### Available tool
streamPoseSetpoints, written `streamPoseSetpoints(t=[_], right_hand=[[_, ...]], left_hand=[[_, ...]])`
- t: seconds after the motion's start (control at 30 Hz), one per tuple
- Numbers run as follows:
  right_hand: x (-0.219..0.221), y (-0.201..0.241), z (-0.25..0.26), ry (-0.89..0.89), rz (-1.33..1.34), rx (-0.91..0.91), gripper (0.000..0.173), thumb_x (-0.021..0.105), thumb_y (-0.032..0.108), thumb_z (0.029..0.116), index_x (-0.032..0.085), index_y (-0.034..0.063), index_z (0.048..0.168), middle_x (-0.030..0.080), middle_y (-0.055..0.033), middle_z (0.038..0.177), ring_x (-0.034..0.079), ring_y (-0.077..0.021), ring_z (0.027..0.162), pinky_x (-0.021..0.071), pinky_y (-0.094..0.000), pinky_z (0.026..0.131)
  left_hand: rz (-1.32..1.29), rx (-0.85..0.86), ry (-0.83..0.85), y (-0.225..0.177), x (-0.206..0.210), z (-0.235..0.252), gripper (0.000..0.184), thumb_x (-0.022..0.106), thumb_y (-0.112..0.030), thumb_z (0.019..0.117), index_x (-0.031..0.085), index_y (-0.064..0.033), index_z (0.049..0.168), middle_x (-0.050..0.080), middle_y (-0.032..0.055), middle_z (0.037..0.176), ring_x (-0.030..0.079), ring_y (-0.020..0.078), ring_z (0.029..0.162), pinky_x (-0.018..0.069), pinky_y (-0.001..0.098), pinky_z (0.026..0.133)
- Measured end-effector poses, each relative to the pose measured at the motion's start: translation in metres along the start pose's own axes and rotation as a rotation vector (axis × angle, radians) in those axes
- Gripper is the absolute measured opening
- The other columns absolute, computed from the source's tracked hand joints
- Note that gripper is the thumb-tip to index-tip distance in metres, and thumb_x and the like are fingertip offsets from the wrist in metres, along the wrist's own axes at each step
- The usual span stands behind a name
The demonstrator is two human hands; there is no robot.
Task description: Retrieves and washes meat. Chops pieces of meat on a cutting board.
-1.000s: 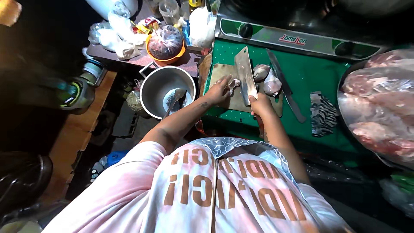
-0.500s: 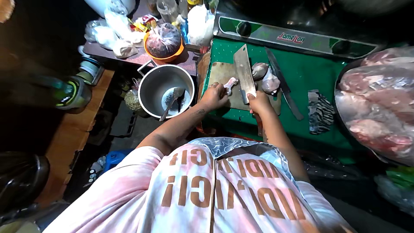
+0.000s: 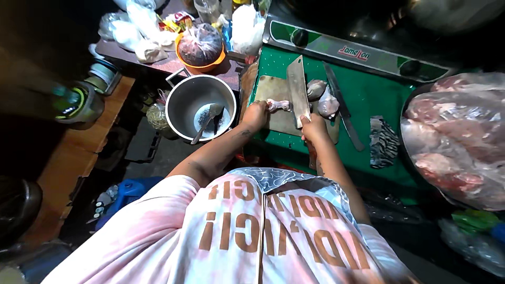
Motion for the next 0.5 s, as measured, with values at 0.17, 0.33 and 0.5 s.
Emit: streamPoseSetpoints(t=[0.17,0.33,0.5], right_hand=[[0.001,0.02,-0.034,-0.107,0.039,-0.126,0.041,0.048,0.035,0.1105,0.06,-0.0025,0.119,0.065,-0.0222,0.088,0.066,-0.0328,0.067,0.0577,-0.053,0.067],[0.018,0.038,-0.057,-0.088,-0.035,-0.24,0.041,0.047,0.036,0.1105,0.061,-0.0011,0.117,0.066,-0.0217,0.086,0.068,-0.0353,0.07,0.0573,-0.0563,0.068],[0.043,0.04,-0.063,-0.028,-0.29,-0.263,0.039,0.047,0.034,0.1103,0.065,-0.0004,0.11,0.068,-0.0238,0.092,0.069,-0.0424,0.09,0.0534,-0.0634,0.079]], left_hand=[[0.08,0.069,0.021,0.003,0.002,-0.001,0.023,0.058,-0.017,0.1011,0.074,-0.0035,0.111,0.067,0.0216,0.116,0.062,0.0395,0.117,0.0502,0.0537,0.102],[0.112,0.154,-0.09,0.01,0.003,-0.011,0.022,0.062,-0.025,0.0993,0.076,-0.009,0.105,0.07,0.0168,0.111,0.063,0.0375,0.114,0.0494,0.0558,0.097],[0.057,0.147,-0.102,0.021,0.0,-0.02,0.025,0.059,-0.025,0.1017,0.075,-0.0064,0.102,0.07,0.0158,0.104,0.064,0.0377,0.111,0.0486,0.0563,0.095]])
Point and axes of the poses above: each hand's wrist, its own z-axis towards the middle knuckle, its own x-axis out of the palm, y = z × x, the point moved 5 cm from there along z, towards the middle knuckle
